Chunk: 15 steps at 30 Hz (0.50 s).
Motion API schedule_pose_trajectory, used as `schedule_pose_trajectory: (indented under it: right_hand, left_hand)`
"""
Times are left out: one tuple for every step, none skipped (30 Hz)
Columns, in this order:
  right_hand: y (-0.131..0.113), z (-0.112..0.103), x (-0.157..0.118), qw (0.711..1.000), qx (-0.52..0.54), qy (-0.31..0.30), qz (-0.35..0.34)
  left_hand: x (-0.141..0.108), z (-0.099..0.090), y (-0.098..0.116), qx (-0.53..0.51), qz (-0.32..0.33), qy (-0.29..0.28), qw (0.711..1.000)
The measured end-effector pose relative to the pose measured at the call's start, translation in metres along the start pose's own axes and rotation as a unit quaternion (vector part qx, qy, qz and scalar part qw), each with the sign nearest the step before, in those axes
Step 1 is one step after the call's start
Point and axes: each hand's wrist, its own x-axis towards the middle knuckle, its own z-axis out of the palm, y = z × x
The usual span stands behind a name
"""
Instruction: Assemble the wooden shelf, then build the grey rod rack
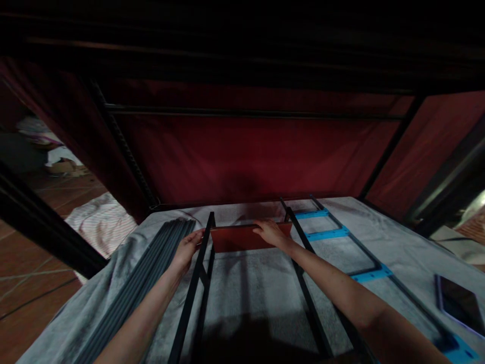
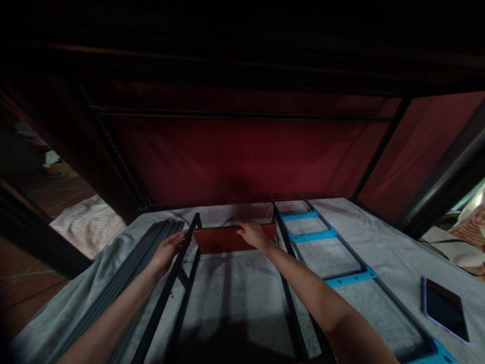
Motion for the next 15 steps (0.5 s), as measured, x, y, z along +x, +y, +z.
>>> schedule_pose_trajectory:
  right_hand:
    - [0.000,-0.001,-0.001,1.000,0.007,0.001,-0.005]
    - [-0.001,-0.002,-0.002,1.000,0.014,0.001,-0.012]
    - [-0.001,-0.003,-0.003,1.000,0.021,0.001,-0.018]
    - [-0.001,-0.003,-0.004,0.999,0.026,0.002,-0.023]
    - [0.000,-0.003,-0.006,0.999,0.030,0.001,-0.027]
    - [0.000,-0.003,-0.007,0.999,0.033,0.001,-0.032]
    - [0.000,-0.003,-0.009,0.999,0.035,0.000,-0.036]
    - [0.000,-0.002,-0.010,0.999,0.037,0.000,-0.039]
    - [0.000,-0.001,-0.011,0.998,0.038,0.000,-0.043]
    - [0.000,0.000,-0.012,0.998,0.038,0.000,-0.046]
    - [-0.001,0.000,-0.013,0.998,0.035,0.001,-0.047]
    - [-0.001,0.001,-0.013,0.998,0.031,0.004,-0.046]
    - [-0.002,0.001,-0.013,0.999,0.025,0.007,-0.043]
    - [-0.003,0.002,-0.013,0.999,0.019,0.009,-0.039]
    - [-0.003,0.002,-0.012,0.999,0.013,0.011,-0.033]
  left_hand:
    - [-0.003,0.004,0.005,-0.025,-0.007,-0.003,1.000]
    - [-0.005,0.008,0.009,-0.047,-0.014,-0.007,0.999]
    - [-0.008,0.012,0.013,-0.065,-0.020,-0.011,0.998]
    - [-0.010,0.015,0.015,-0.075,-0.023,-0.014,0.997]
    - [-0.011,0.017,0.016,-0.081,-0.024,-0.016,0.996]
    - [-0.012,0.018,0.017,-0.084,-0.024,-0.019,0.996]
    - [-0.012,0.018,0.017,-0.085,-0.024,-0.023,0.996]
    - [-0.011,0.018,0.017,-0.086,-0.024,-0.028,0.996]
    - [-0.010,0.017,0.016,-0.087,-0.024,-0.030,0.995]
    - [-0.009,0.016,0.015,-0.089,-0.024,-0.032,0.995]
    - [-0.008,0.015,0.015,-0.091,-0.023,-0.034,0.995]
    - [-0.008,0.014,0.014,-0.092,-0.021,-0.036,0.995]
    - [-0.007,0.014,0.013,-0.090,-0.017,-0.036,0.995]
    - [-0.007,0.013,0.013,-0.085,-0.014,-0.037,0.996]
    - [-0.007,0.013,0.013,-0.077,-0.010,-0.037,0.996]
